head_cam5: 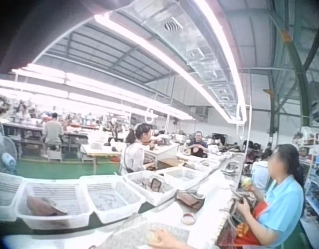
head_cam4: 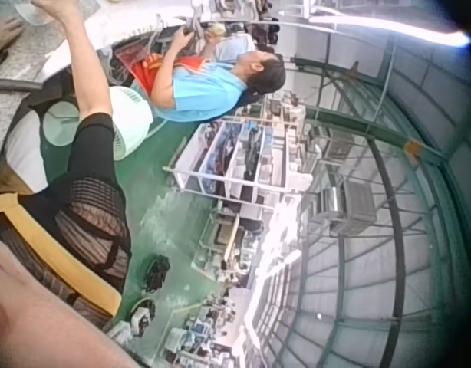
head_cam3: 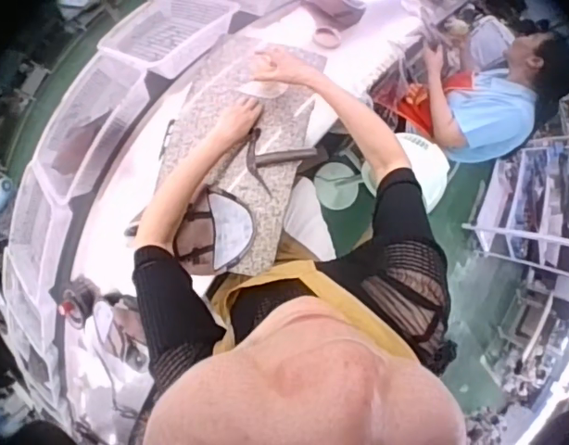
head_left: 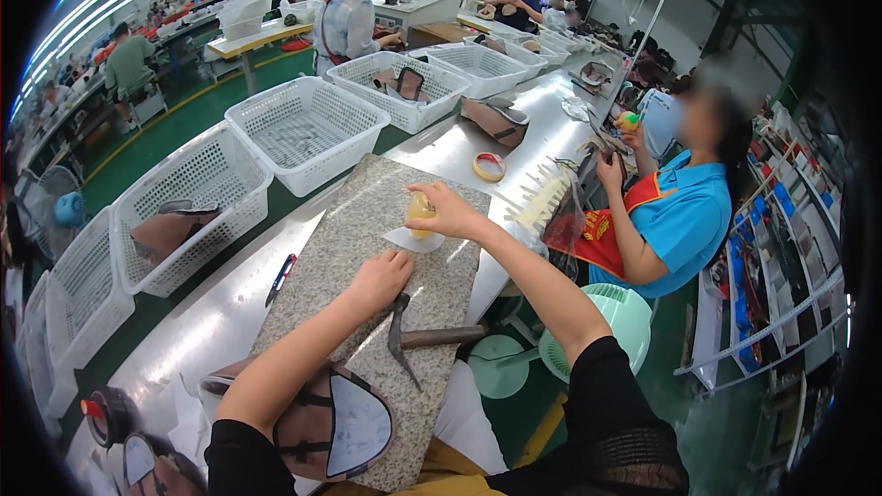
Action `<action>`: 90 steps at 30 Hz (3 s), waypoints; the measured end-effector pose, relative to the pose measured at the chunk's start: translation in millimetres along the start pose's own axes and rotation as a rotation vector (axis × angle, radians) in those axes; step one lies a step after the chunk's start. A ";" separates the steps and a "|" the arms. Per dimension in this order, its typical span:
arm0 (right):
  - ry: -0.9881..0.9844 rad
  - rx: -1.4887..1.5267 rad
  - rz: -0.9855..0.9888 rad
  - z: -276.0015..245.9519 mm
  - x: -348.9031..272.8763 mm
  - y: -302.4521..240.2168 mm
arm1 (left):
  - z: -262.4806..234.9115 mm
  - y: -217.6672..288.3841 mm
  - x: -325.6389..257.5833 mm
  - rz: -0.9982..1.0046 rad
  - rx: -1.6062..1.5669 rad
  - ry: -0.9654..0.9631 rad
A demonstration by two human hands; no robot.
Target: The person uses a hammer to secure components on a brown bag-like item at a factory workstation. They repeatedly position the item, strike it with the hammer, and then apply a yellow substance from a small container onto the item's surface.
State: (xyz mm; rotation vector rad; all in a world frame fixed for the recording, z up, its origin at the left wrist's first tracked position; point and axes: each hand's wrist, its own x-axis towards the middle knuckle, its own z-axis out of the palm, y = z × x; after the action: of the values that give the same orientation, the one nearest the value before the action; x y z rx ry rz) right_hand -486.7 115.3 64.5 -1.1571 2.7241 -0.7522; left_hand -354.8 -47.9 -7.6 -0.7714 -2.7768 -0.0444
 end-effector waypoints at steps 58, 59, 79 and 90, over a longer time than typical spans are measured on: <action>-0.164 1.667 0.033 -24.5 -45.1 -128.6 | -29.7 -1.0 4.7 -0.133 -0.174 -0.116; -0.168 1.742 0.059 -18.7 -56.1 -123.9 | -32.6 -4.6 -2.7 -0.177 -0.219 -0.094; -0.323 1.937 0.265 96.5 -182.7 -76.1 | -202.6 83.4 -247.0 -0.229 -0.306 -0.328; -0.185 2.011 0.323 85.3 -184.1 -80.1 | -157.5 91.2 -263.0 -0.158 -0.099 -0.132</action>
State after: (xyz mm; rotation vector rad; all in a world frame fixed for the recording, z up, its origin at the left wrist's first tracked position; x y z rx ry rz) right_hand -281.2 161.4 7.7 -0.1472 0.7581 -2.0861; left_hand -53.4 -117.3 73.9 -0.5964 -2.9755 -0.1679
